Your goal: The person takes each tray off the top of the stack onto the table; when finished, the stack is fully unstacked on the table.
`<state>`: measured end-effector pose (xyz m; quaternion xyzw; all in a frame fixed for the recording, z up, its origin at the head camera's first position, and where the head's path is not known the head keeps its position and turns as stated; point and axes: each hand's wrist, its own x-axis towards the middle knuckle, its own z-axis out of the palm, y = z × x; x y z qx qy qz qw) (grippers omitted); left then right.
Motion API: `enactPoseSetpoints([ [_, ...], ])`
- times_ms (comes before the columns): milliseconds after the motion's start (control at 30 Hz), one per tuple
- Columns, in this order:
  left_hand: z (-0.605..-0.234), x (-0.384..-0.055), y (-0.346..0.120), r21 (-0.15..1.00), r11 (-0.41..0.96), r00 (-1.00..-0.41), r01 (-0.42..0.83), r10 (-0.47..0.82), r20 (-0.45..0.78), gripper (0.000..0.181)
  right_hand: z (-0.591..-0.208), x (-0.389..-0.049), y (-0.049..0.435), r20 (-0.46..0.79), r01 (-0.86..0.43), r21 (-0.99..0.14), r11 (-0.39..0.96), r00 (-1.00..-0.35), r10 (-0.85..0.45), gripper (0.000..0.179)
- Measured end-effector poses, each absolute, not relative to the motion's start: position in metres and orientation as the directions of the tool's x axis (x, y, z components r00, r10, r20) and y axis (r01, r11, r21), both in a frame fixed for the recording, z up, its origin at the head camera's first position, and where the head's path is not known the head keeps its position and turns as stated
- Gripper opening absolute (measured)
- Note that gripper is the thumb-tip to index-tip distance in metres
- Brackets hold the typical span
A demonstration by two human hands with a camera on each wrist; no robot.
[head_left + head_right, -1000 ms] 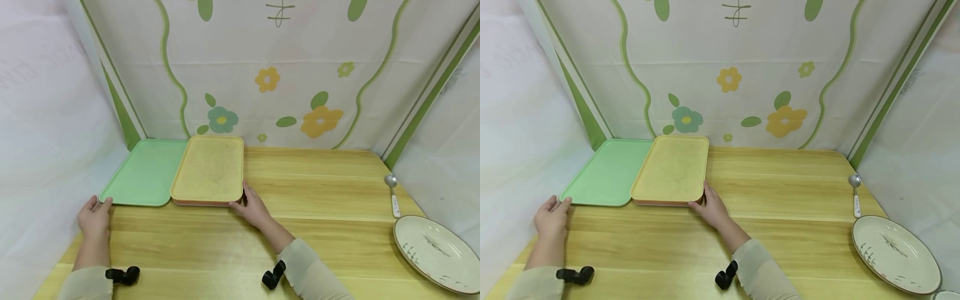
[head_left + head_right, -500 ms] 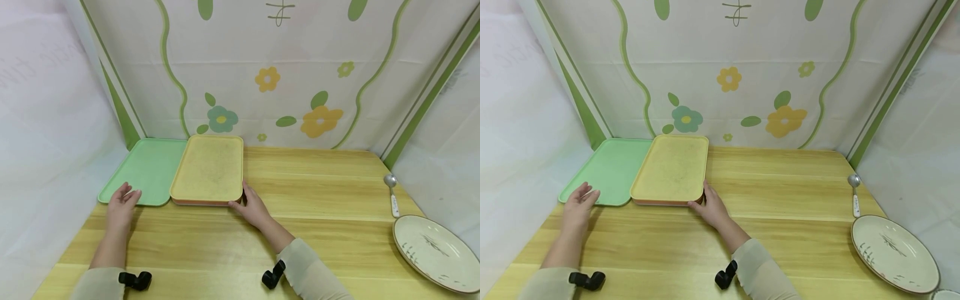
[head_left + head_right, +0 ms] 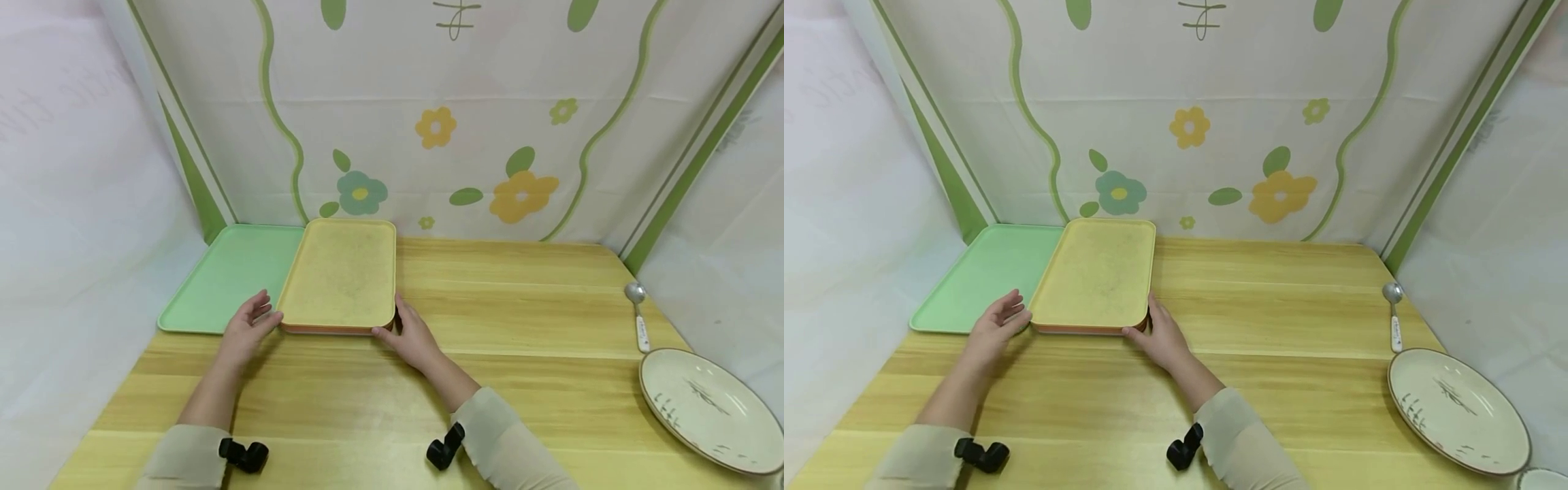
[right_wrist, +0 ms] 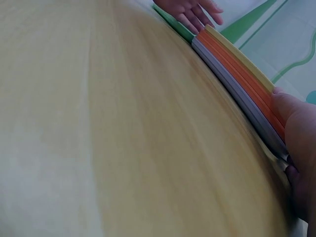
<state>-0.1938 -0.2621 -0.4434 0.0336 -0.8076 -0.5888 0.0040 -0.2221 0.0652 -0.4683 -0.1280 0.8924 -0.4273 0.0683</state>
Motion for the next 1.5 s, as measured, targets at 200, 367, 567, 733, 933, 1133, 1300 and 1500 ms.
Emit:
enactPoseSetpoints([
  [200, -0.445, -0.198, -0.257, 0.905, 0.426, -0.999, -0.014, 0.022, -0.026, 0.083, -0.467, -0.223, 0.064, -0.012, -0.172, -0.782, 0.599, -0.957, -0.290, 0.103],
  [367, -0.450, -0.200, -0.256, 0.864, 0.502, -0.999, 0.028, 0.042, 0.008, 0.088, -0.467, -0.223, 0.064, -0.006, -0.177, -0.785, 0.594, -0.956, -0.293, 0.104],
  [567, -0.452, -0.201, -0.255, 0.853, 0.520, -0.999, 0.040, 0.036, 0.025, 0.091, -0.467, -0.223, 0.064, -0.008, -0.174, -0.786, 0.594, -0.957, -0.291, 0.104],
  [733, -0.453, -0.201, -0.255, 0.845, 0.533, -0.999, 0.050, 0.036, 0.036, 0.088, -0.467, -0.224, 0.063, 0.015, -0.185, -0.796, 0.576, -0.958, -0.286, 0.101],
  [933, -0.451, -0.199, -0.255, 0.844, 0.536, -1.000, 0.023, 0.021, 0.013, 0.088, -0.467, -0.226, 0.061, 0.045, -0.196, -0.820, 0.538, -0.958, -0.282, 0.095],
  [1133, -0.450, -0.198, -0.255, 0.853, 0.523, -1.000, -0.002, 0.015, -0.011, 0.087, -0.456, -0.224, 0.058, 0.060, -0.194, -0.853, 0.484, -0.958, -0.279, 0.094],
  [1300, -0.449, -0.198, -0.255, 0.863, 0.504, -0.999, -0.033, 0.009, -0.043, 0.088, -0.444, -0.226, 0.054, 0.069, -0.171, -0.920, 0.354, -0.957, -0.282, 0.089],
  [1500, -0.450, -0.198, -0.254, 0.869, 0.494, -0.999, -0.037, 0.005, -0.046, 0.086, -0.437, -0.230, 0.047, 0.005, -0.037, -0.994, 0.101, -0.955, -0.298, 0.083],
])
